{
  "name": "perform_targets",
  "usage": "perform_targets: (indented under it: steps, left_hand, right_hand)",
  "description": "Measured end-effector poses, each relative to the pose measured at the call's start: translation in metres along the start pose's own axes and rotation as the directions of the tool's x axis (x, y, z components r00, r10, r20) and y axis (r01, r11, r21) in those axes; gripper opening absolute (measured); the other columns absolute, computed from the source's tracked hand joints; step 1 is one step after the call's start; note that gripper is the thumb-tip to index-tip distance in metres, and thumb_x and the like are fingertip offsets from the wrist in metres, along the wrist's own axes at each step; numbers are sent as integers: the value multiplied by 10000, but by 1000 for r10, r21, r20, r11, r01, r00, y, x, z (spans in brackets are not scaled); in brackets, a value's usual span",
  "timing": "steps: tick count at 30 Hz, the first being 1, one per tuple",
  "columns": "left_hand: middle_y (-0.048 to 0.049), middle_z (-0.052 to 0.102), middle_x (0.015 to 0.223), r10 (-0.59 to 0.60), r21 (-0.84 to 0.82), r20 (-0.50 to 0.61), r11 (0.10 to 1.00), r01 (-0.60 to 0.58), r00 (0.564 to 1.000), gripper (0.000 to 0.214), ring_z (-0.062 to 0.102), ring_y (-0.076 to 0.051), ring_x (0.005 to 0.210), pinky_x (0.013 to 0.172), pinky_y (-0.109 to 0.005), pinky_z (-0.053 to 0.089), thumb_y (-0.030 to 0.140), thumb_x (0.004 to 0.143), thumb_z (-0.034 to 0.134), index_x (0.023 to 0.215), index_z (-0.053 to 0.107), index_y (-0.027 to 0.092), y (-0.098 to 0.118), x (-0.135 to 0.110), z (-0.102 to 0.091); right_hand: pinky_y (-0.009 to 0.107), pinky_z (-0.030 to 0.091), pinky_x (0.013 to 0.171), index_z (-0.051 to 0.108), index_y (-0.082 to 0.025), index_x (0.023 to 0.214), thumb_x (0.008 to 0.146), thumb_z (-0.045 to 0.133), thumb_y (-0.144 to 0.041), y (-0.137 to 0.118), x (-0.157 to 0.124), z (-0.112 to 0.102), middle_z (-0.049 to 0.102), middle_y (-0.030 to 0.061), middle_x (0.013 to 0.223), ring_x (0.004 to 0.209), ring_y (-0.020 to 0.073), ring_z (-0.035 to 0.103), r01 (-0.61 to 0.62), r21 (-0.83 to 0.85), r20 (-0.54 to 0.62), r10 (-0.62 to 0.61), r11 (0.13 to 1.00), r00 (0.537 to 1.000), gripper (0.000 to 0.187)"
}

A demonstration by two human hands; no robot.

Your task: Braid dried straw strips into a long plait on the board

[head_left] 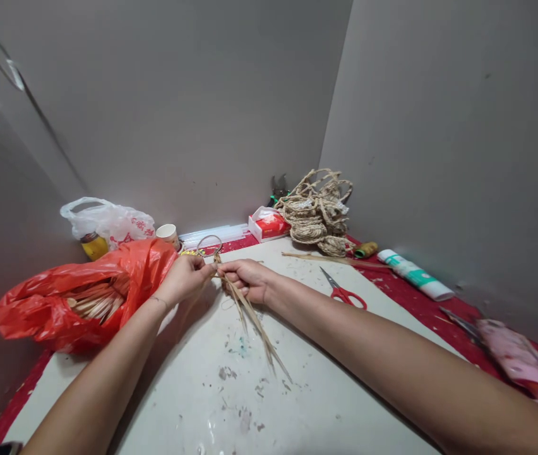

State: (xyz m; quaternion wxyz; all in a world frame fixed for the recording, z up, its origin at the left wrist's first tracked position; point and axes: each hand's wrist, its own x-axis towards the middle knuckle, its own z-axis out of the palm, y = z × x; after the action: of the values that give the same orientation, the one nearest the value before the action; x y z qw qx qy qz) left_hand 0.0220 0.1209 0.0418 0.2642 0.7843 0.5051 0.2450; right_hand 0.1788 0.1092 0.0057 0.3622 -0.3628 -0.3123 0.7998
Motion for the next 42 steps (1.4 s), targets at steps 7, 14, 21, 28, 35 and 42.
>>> perform_targets:
  steps: [7, 14, 21, 28, 35, 42]
  left_hand:
    - [42, 422, 515, 57, -126, -170, 989, -79, 984, 290, 370, -81, 491, 489, -209, 285, 398, 727, 530, 571, 441, 170, -7, 3, 7]
    - [5, 542, 610, 172, 190, 66, 965, -182, 983, 127, 449, -109, 557, 522, -221, 303, 287, 665, 567, 684, 580, 162, 17, -11, 0]
    - [-20, 583, 611, 125, 313, 211, 931, -188, 970, 210, 454, -117, 545, 518, -228, 291, 311, 696, 548, 751, 678, 156, 22, -15, -7]
    - [-45, 629, 647, 196, 527, 101, 821, -219, 975, 199, 471, -128, 543, 537, -243, 268, 296, 740, 518, 744, 681, 182, 22, -19, 2]
    - [-2, 553, 574, 193, 431, 153, 870, -241, 969, 139, 433, -105, 522, 520, -228, 284, 211, 711, 487, 614, 577, 168, 31, -19, -10]
    - [-25, 585, 699, -243, -270, 140, 923, 273, 960, 207, 538, -111, 573, 558, -233, 431, 278, 714, 551, 853, 558, 125, 15, -6, -11]
  right_hand:
    - [128, 81, 263, 384, -170, 607, 834, 385, -118, -2, 0, 0, 195, -118, 371, 306, 29, 73, -21, -6, 33, 21, 1000, 999, 233]
    - [129, 80, 268, 345, -179, 598, 831, 378, -111, -3, -1, -1, 183, -119, 365, 308, 30, 60, -21, 30, 46, 19, 999, 999, 246]
    - [128, 68, 271, 341, -181, 602, 843, 385, -127, -2, 0, 1, 164, -122, 367, 313, 30, 53, -13, 42, 34, 11, 999, 999, 251]
    - [133, 66, 276, 340, -183, 600, 840, 394, -134, -1, 2, -1, 165, -121, 372, 318, 34, 54, -5, 58, 46, 3, 998, 999, 251]
    - [131, 71, 272, 322, -186, 579, 838, 393, -141, -2, 3, 1, 180, -120, 356, 300, 31, 66, -26, 23, 61, 24, 999, 998, 273]
    - [129, 78, 254, 319, -187, 580, 837, 394, -140, -9, 0, 2, 185, -120, 357, 294, 36, 65, -30, -54, 105, 35, 998, 994, 271]
